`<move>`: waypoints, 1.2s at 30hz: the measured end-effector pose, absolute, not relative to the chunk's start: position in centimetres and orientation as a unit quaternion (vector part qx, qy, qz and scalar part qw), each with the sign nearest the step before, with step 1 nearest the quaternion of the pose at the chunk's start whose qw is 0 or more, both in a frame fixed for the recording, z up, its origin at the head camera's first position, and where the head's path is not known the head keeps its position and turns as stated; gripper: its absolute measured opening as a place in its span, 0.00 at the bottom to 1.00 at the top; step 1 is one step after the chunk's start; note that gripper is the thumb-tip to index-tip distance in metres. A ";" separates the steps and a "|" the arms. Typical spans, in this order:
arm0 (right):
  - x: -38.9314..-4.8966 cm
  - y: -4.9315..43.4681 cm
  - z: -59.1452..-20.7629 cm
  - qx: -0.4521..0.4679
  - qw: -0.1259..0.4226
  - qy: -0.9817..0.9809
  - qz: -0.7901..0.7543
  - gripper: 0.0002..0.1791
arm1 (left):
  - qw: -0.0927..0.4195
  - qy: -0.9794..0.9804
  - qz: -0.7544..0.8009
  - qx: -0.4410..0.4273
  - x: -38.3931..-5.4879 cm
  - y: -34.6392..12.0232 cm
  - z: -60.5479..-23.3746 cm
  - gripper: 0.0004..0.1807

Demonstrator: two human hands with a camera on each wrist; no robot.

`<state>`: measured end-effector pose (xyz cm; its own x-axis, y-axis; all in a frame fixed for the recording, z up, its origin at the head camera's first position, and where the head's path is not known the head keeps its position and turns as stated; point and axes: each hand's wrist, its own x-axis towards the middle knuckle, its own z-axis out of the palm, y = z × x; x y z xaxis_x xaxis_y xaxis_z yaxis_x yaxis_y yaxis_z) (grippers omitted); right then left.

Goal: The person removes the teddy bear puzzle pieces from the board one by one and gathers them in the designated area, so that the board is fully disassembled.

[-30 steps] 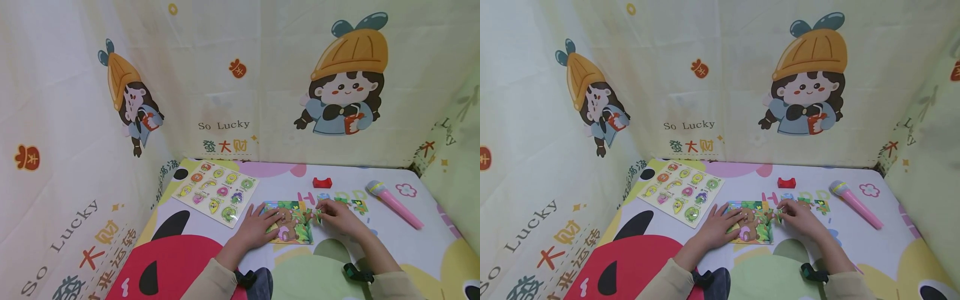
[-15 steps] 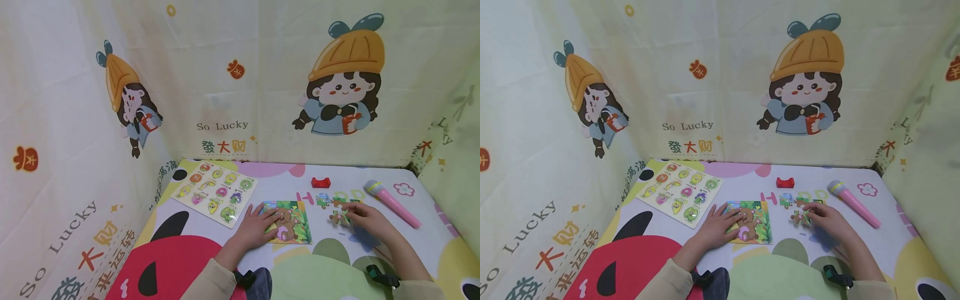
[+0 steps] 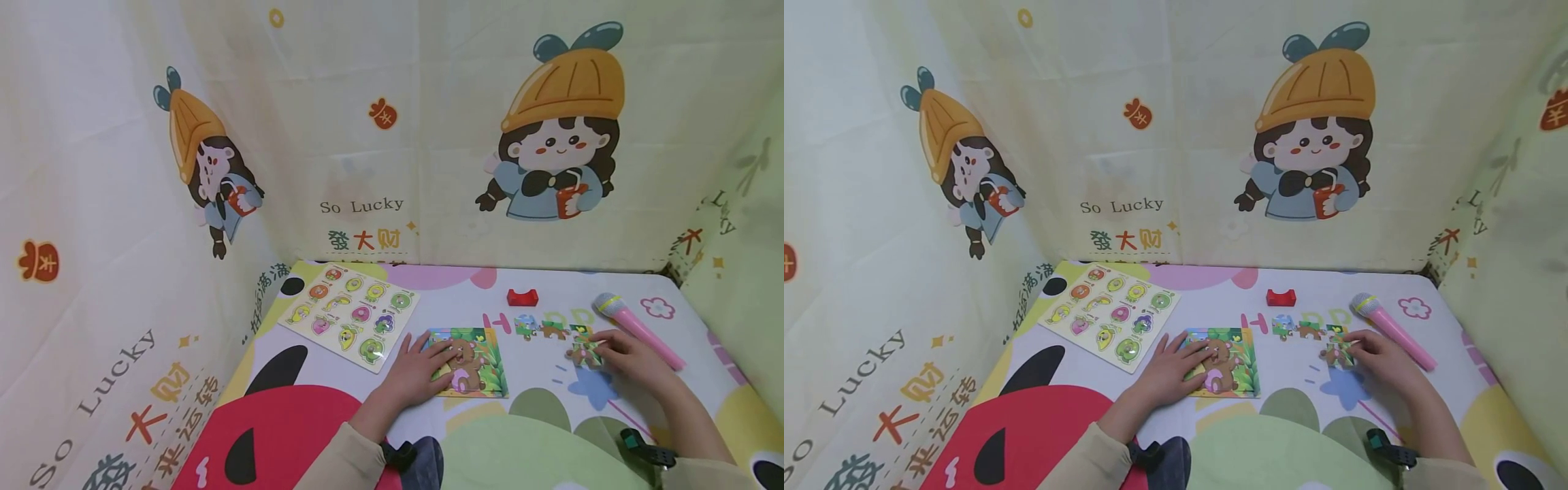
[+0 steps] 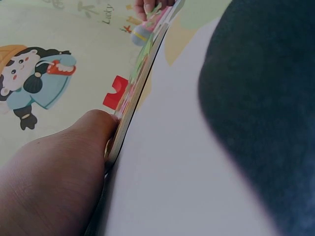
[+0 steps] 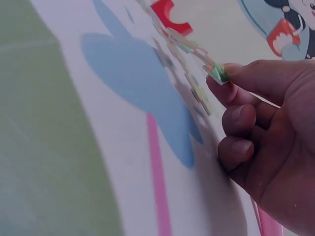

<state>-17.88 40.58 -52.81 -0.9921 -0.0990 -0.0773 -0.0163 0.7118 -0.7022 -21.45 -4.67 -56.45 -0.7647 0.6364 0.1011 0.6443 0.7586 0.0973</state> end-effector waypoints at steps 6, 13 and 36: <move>-18.0 41.4 -53.0 -0.051 0.041 0.910 -0.409 0.17 | 0.027 -0.938 -0.069 -0.340 -21.5 -4.7 -56.6 0.30; -18.0 41.7 -52.8 -0.050 0.063 0.909 -0.409 0.18 | 0.025 -0.938 -0.070 -0.338 -21.6 -4.6 -56.6 0.30; -18.4 41.4 -52.9 -0.027 0.083 0.935 -0.343 0.18 | 0.021 -0.939 -0.061 -0.338 -21.7 -4.7 -56.7 0.31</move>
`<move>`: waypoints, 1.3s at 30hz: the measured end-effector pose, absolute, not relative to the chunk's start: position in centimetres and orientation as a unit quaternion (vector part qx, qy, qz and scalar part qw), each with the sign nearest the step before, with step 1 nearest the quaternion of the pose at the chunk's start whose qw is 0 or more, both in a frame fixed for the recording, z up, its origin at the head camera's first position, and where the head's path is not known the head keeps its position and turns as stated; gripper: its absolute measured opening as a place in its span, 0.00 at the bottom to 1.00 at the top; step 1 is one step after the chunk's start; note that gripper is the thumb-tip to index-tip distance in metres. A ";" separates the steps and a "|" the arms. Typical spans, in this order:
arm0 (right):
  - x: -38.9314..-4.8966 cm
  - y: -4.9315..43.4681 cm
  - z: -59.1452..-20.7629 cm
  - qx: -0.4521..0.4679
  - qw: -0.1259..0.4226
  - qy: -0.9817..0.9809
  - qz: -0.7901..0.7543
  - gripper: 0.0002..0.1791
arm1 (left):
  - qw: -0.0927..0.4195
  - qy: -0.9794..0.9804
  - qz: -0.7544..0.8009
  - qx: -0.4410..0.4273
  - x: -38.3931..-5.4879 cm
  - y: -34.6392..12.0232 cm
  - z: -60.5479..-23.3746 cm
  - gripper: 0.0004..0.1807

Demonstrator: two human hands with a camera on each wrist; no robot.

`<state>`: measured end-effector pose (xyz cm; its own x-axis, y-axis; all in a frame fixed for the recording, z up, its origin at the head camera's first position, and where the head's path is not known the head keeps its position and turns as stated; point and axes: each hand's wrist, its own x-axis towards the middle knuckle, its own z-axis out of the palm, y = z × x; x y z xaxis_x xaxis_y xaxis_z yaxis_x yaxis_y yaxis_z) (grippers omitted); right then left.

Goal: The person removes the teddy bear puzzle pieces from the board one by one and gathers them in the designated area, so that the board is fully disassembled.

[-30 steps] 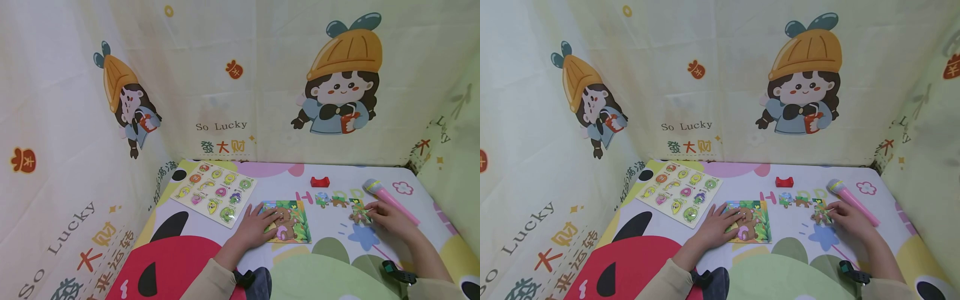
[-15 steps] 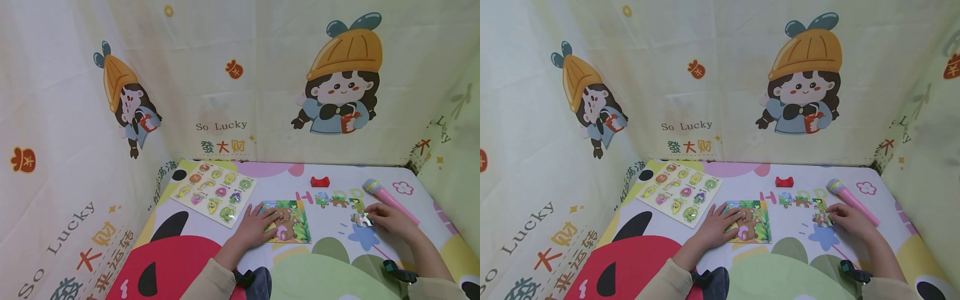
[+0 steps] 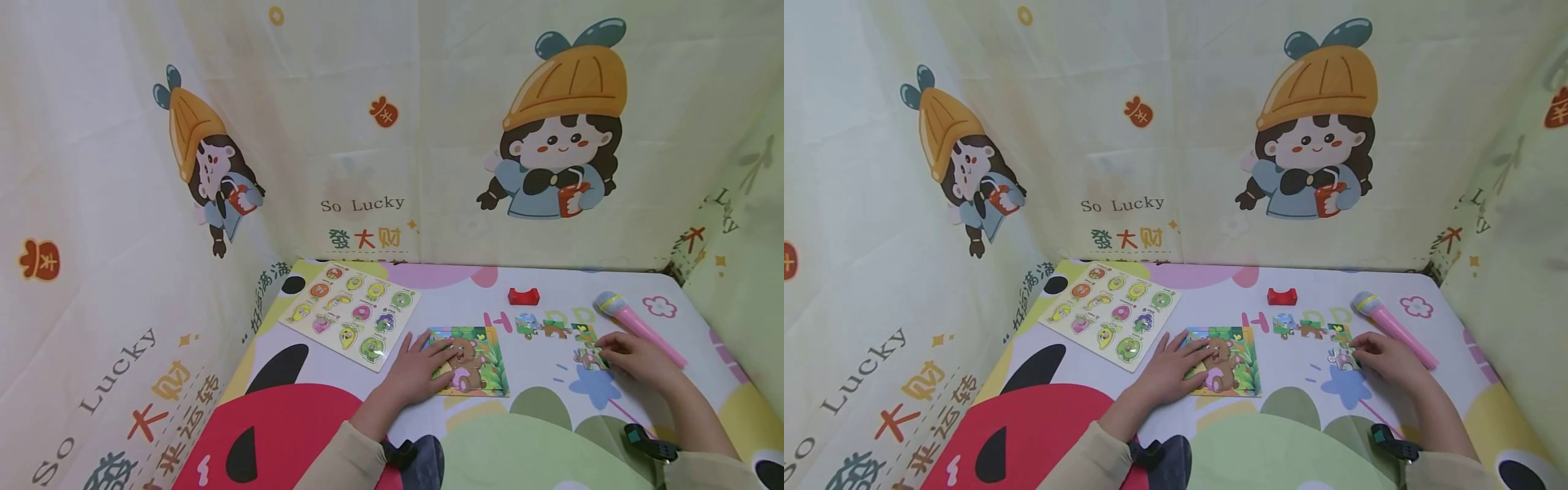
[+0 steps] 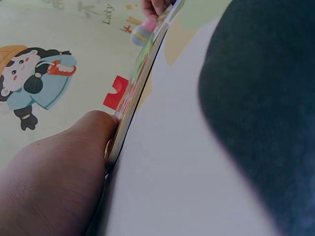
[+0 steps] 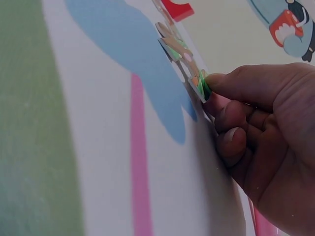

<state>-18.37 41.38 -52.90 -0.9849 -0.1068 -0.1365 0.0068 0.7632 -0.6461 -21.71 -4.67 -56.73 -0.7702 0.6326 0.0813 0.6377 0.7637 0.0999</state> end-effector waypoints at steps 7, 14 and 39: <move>-18.5 41.6 -53.1 -0.032 0.083 0.941 -0.327 0.16 | 0.022 -0.939 -0.060 -0.337 -21.8 -4.6 -56.8 0.31; -18.5 41.4 -53.1 -0.026 0.088 0.940 -0.330 0.15 | 0.023 -0.940 -0.059 -0.336 -21.7 -4.6 -56.8 0.31; -19.2 36.2 -50.1 -0.039 0.060 0.953 -0.295 0.18 | 0.016 -0.942 -0.107 -0.319 -21.7 -4.6 -56.4 0.29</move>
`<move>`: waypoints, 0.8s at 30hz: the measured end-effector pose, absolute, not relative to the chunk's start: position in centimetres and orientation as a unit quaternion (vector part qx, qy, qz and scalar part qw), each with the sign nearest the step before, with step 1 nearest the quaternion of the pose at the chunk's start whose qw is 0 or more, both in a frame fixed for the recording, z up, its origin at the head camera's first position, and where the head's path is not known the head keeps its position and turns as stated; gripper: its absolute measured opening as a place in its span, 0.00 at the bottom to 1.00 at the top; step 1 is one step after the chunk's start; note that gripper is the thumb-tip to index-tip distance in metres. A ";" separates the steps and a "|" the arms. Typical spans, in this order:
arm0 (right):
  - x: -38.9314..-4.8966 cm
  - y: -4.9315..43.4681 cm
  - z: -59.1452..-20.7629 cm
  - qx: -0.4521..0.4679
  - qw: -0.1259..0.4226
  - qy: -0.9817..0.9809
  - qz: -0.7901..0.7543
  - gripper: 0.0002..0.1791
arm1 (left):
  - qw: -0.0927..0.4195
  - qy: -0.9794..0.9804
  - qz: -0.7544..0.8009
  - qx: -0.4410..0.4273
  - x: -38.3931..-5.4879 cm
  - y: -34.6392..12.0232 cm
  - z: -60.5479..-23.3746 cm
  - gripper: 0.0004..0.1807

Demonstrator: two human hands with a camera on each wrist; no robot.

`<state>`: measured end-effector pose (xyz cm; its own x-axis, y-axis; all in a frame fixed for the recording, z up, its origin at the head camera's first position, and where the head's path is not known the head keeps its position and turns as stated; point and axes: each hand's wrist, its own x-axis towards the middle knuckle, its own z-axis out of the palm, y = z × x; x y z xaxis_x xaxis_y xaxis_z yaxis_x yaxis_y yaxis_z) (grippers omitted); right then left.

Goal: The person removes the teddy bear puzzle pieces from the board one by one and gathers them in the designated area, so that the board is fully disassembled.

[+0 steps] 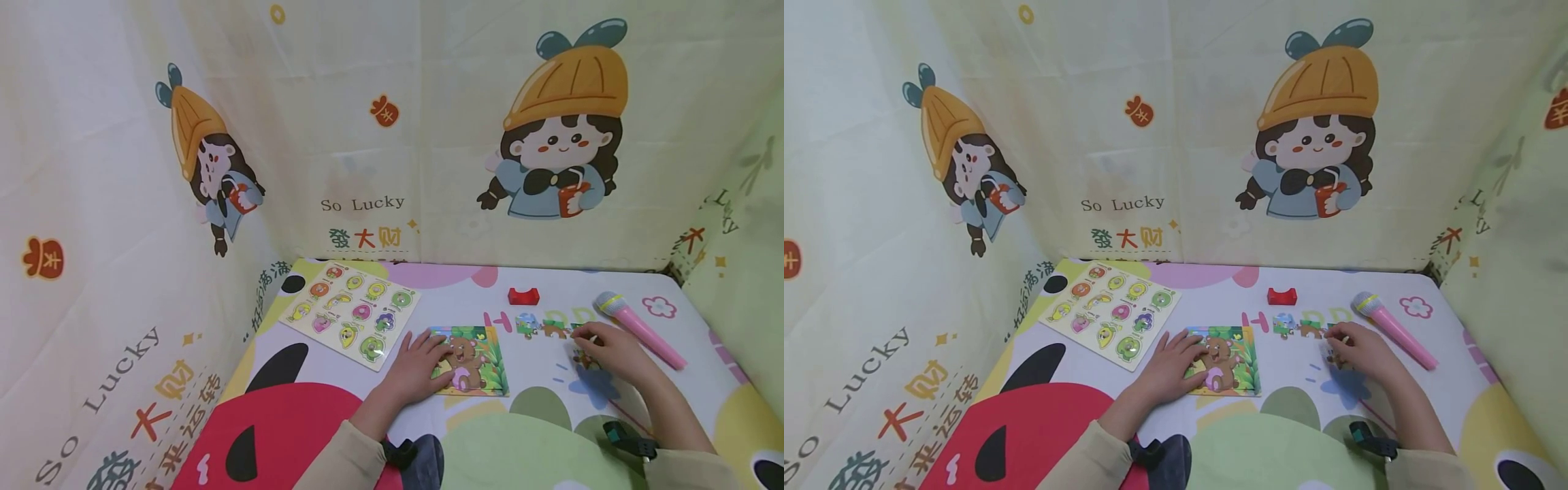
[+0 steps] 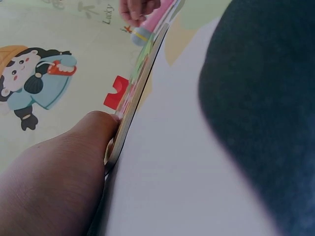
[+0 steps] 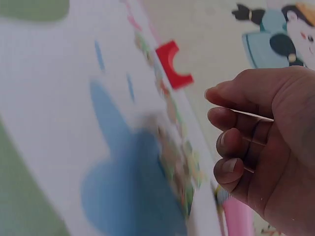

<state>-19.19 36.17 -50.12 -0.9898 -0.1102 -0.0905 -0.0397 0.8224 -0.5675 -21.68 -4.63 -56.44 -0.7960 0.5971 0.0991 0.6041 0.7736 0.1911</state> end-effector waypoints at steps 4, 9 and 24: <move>-19.6 33.6 -49.1 -0.066 0.065 0.945 -0.315 0.16 | 0.013 -0.942 -0.105 -0.318 -21.8 -4.7 -56.5 0.30; -20.4 30.4 -48.6 -0.115 0.043 0.945 -0.302 0.13 | 0.010 -0.942 -0.108 -0.319 -21.9 -4.8 -56.6 0.31; -22.4 21.5 -50.9 -0.186 0.099 0.925 -0.318 0.19 | 0.015 -0.941 -0.109 -0.319 -21.9 -4.7 -56.7 0.31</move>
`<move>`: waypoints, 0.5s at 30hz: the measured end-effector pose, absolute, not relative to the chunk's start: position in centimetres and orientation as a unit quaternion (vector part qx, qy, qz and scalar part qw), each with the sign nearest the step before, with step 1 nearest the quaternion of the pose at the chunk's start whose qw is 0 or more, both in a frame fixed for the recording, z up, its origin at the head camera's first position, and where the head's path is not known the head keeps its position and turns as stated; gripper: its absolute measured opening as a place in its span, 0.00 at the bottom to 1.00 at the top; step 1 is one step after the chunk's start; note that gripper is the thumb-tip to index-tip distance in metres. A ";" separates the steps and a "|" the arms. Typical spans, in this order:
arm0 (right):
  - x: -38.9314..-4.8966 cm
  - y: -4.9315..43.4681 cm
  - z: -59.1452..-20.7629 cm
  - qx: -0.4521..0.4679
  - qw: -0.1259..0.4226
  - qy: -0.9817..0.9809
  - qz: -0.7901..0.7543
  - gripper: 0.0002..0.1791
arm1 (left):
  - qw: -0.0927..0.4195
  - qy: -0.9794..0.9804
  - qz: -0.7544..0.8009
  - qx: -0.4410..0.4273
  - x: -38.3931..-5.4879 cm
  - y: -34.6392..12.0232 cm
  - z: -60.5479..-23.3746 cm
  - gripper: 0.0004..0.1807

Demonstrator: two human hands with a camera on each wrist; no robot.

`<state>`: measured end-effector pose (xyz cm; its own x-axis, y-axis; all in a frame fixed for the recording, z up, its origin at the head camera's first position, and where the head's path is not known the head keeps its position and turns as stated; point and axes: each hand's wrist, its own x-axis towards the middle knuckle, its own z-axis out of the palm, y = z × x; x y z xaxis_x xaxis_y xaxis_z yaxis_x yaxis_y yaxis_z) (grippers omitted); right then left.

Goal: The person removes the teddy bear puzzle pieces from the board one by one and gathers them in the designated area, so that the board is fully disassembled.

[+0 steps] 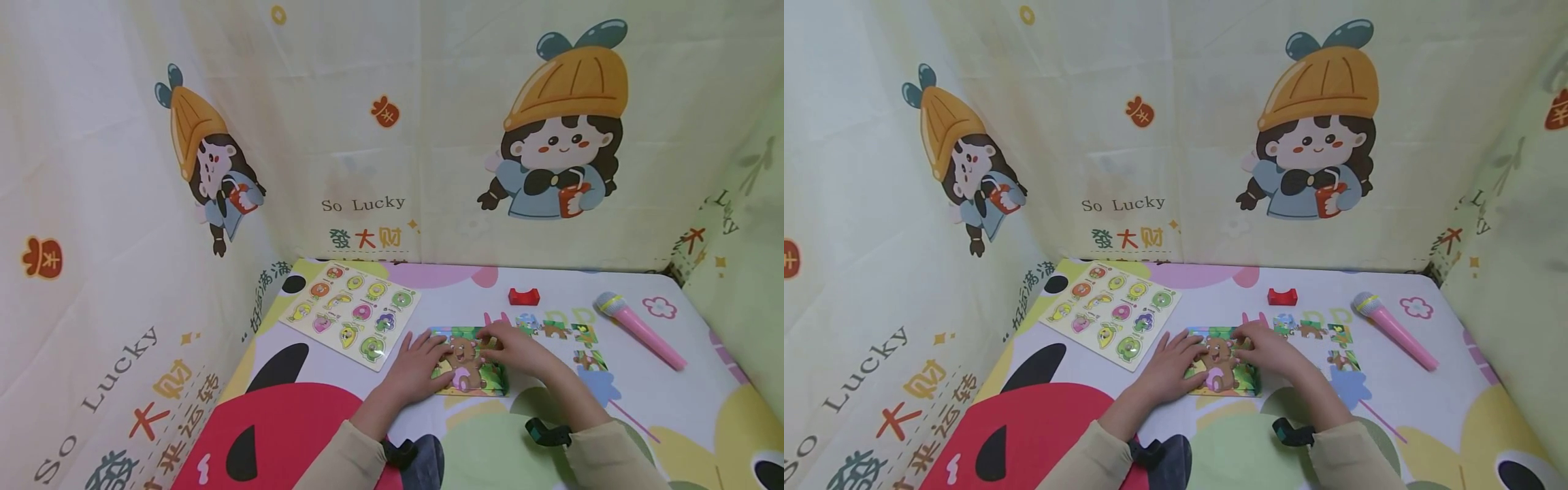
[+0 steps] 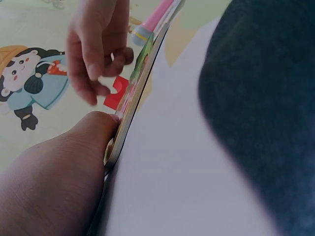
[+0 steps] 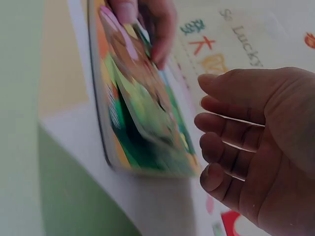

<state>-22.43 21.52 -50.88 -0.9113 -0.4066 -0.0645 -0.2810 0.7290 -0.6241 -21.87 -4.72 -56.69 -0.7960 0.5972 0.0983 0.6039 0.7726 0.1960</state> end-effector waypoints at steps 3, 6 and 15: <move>-22.6 20.5 -51.3 -0.198 0.102 0.923 -0.313 0.20 | 0.019 -0.941 -0.109 -0.320 -21.8 -4.7 -56.7 0.31; -22.8 19.7 -51.5 -0.208 0.104 0.923 -0.305 0.22 | 0.022 -0.941 -0.108 -0.321 -21.8 -4.7 -56.6 0.31; -22.8 18.4 -52.2 -0.186 0.113 0.936 -0.276 0.27 | 0.019 -0.943 -0.098 -0.318 -21.8 -4.7 -56.4 0.31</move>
<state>-22.80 18.39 -52.24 -0.9051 -0.4110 -0.1092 -0.2862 0.7787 -0.5583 -21.80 -4.67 -56.42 -0.7967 0.5963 0.0983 0.6037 0.7783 0.1723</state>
